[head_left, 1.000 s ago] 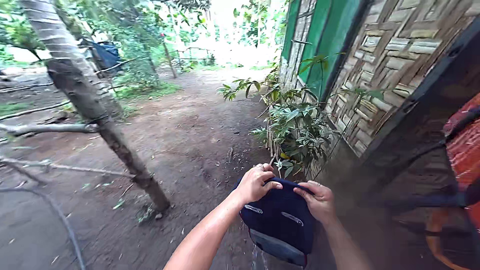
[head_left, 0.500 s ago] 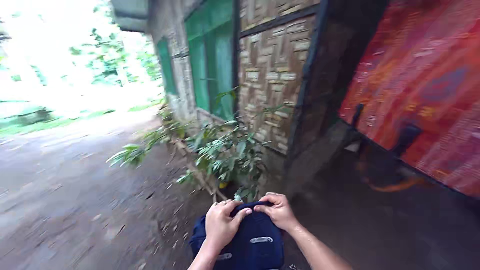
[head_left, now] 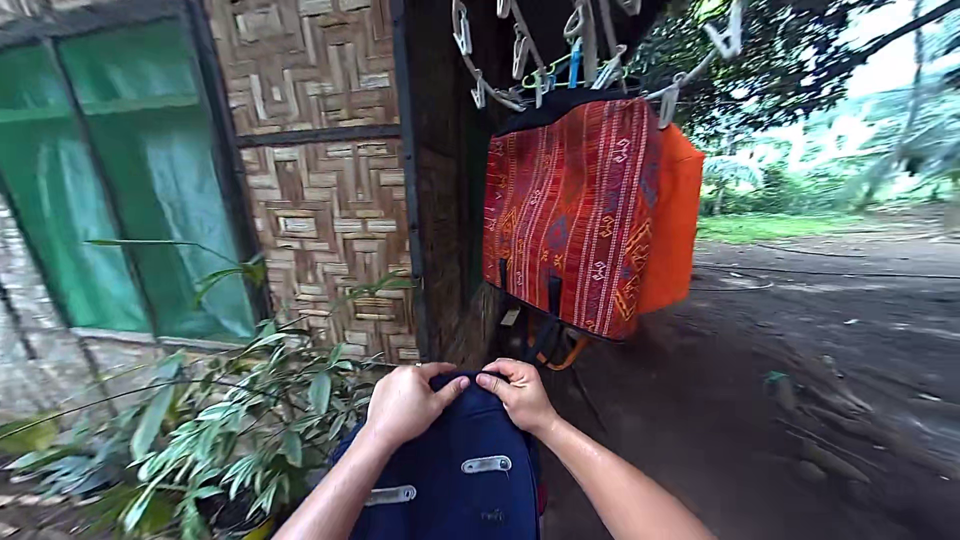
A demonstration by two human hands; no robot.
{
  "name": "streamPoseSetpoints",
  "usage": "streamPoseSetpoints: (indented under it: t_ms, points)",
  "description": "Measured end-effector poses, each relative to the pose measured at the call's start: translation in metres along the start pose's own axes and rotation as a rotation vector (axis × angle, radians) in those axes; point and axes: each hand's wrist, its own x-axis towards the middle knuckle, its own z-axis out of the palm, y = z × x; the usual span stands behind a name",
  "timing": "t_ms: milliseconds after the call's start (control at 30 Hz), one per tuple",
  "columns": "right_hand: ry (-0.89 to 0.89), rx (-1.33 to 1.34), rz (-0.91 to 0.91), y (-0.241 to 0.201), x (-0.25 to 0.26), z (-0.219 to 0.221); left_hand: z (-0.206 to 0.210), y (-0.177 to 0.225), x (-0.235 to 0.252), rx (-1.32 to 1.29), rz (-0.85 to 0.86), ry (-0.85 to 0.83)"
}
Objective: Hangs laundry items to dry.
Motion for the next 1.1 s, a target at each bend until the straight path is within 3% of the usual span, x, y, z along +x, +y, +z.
streamPoseSetpoints:
  t_ms: [133,333,400,500,600,700,867,1100]
  points:
    - [0.009,-0.086,0.023,-0.024,0.04,-0.044,-0.017,0.031,0.048,-0.079,0.213,0.072]
    - [-0.234,-0.535,0.133,-0.089,0.124,-0.114,-0.053,0.058,0.111,-0.15,0.474,0.312]
    - [-0.086,-0.672,-0.044,-0.118,0.153,-0.142,-0.069,0.067,0.132,-0.135,0.583,0.397]
    - [0.297,-0.738,-0.331,-0.169,0.2,-0.185,-0.085,0.079,0.164,-0.112,0.712,0.483]
    - [0.53,-0.722,-0.29,-0.221,0.252,-0.213,-0.1,0.083,0.197,-0.104,0.797,0.534]
    - [0.615,-0.679,-0.102,-0.254,0.297,-0.218,-0.116,0.088,0.222,-0.113,0.868,0.549]
    - [0.577,-0.59,0.109,-0.269,0.352,-0.193,-0.144,0.094,0.248,-0.107,0.987,0.571]
    - [0.56,-0.451,0.057,-0.259,0.388,-0.188,-0.184,0.115,0.273,-0.055,1.032,0.595]
